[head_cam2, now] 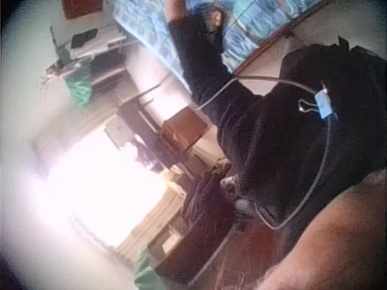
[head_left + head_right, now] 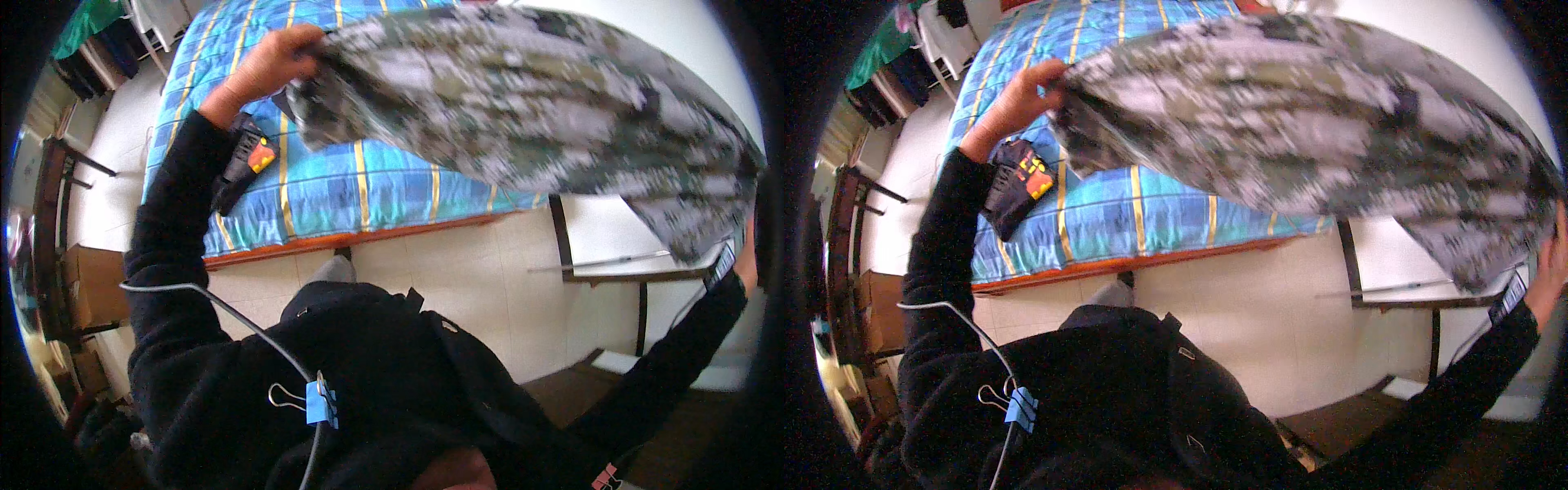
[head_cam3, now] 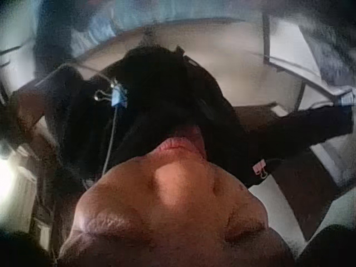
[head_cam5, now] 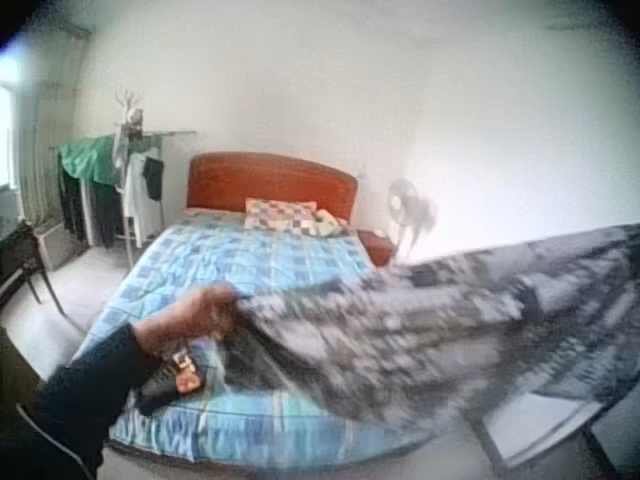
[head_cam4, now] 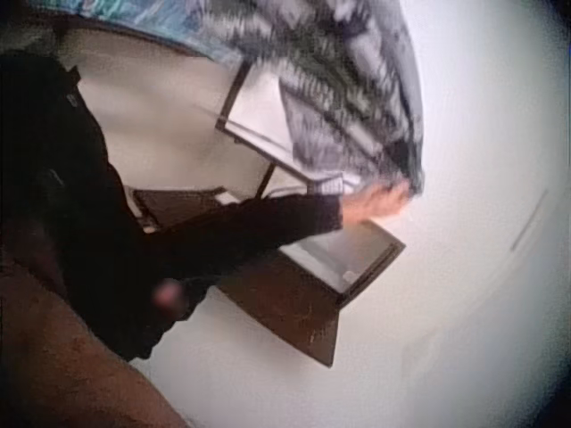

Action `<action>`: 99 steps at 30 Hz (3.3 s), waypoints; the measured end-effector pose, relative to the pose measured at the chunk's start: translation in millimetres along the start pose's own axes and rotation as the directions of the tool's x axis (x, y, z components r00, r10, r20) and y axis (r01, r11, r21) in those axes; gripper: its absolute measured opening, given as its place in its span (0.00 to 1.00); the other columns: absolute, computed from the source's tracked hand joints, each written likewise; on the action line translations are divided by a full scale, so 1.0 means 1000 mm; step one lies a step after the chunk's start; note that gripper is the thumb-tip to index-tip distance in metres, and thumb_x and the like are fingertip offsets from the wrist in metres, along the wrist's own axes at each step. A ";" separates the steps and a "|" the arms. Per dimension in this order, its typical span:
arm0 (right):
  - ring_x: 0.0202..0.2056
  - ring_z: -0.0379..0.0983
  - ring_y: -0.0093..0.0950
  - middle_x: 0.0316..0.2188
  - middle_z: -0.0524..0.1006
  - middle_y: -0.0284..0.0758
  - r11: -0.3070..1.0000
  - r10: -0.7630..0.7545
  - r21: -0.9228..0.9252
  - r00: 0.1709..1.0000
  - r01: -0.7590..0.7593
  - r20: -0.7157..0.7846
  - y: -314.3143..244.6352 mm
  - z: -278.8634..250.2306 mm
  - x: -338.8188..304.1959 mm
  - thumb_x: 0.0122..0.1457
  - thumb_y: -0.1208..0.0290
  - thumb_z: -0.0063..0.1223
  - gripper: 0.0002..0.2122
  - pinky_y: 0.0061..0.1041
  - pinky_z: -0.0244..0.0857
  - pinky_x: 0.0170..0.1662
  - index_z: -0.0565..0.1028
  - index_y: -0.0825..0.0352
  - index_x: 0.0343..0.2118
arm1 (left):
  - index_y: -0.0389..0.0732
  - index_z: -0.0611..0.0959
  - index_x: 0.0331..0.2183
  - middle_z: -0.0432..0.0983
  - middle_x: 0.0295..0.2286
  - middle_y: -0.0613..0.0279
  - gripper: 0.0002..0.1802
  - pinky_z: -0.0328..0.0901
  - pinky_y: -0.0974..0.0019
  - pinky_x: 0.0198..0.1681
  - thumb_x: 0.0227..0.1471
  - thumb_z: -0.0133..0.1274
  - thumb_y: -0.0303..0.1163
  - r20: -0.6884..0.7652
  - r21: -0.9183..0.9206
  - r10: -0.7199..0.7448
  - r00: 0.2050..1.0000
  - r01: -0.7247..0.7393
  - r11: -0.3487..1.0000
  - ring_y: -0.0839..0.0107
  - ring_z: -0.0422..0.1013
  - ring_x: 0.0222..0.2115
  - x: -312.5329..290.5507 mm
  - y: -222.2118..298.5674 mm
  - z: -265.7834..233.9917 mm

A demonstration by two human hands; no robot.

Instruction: The person folds several garments on a bed, including black pants with a graphic print, camouflage-patterned pants, and a dark gray top. Each item is smoothed, folded into a compact rectangle, and stacked. The folded stack is then placed into a cardboard box.

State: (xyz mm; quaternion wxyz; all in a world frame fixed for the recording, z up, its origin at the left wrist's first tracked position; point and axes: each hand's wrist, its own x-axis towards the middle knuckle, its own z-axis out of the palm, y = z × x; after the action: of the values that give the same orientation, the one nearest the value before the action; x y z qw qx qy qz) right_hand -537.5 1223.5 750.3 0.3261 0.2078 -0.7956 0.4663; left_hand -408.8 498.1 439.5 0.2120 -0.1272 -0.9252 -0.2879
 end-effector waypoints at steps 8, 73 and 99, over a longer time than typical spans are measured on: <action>0.41 0.70 0.22 0.41 0.76 0.32 0.910 0.087 0.372 0.963 -0.181 0.256 0.144 0.326 0.084 0.56 0.66 0.57 0.15 0.23 0.62 0.45 0.73 0.66 0.45 | 0.37 0.76 0.37 0.72 0.36 0.48 0.15 0.64 0.57 0.48 0.41 0.50 0.24 -0.224 0.555 0.044 0.974 0.090 0.827 0.49 0.68 0.41 0.041 -0.142 -0.137; 0.30 0.66 0.30 0.42 0.69 0.40 0.300 0.940 -0.682 0.087 -0.667 0.329 0.515 0.541 -0.386 0.56 0.65 0.53 0.24 0.27 0.61 0.21 0.60 0.68 0.52 | 0.41 0.70 0.43 0.70 0.31 0.63 0.16 0.69 0.63 0.27 0.52 0.52 0.29 -0.061 -0.961 -0.842 -0.535 0.259 -0.095 0.69 0.69 0.27 -0.295 -0.248 0.311; 0.36 0.71 0.38 0.31 0.74 0.38 0.875 -0.357 0.309 0.065 0.371 0.932 -0.012 0.922 -0.593 0.52 0.75 0.50 0.05 0.39 0.63 0.40 0.72 0.64 0.33 | 0.35 0.77 0.29 0.71 0.19 0.63 0.08 0.62 0.65 0.20 0.43 0.53 0.27 -0.325 -0.808 -0.911 -0.253 0.576 0.128 0.74 0.66 0.17 -0.475 -0.390 0.071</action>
State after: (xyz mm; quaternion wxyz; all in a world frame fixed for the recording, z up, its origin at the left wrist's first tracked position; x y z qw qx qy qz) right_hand -413.7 424.9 9.8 -0.1512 0.6452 -0.7389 0.1219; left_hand -154.3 173.1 -21.4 0.3546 0.6120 -0.4705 -0.5276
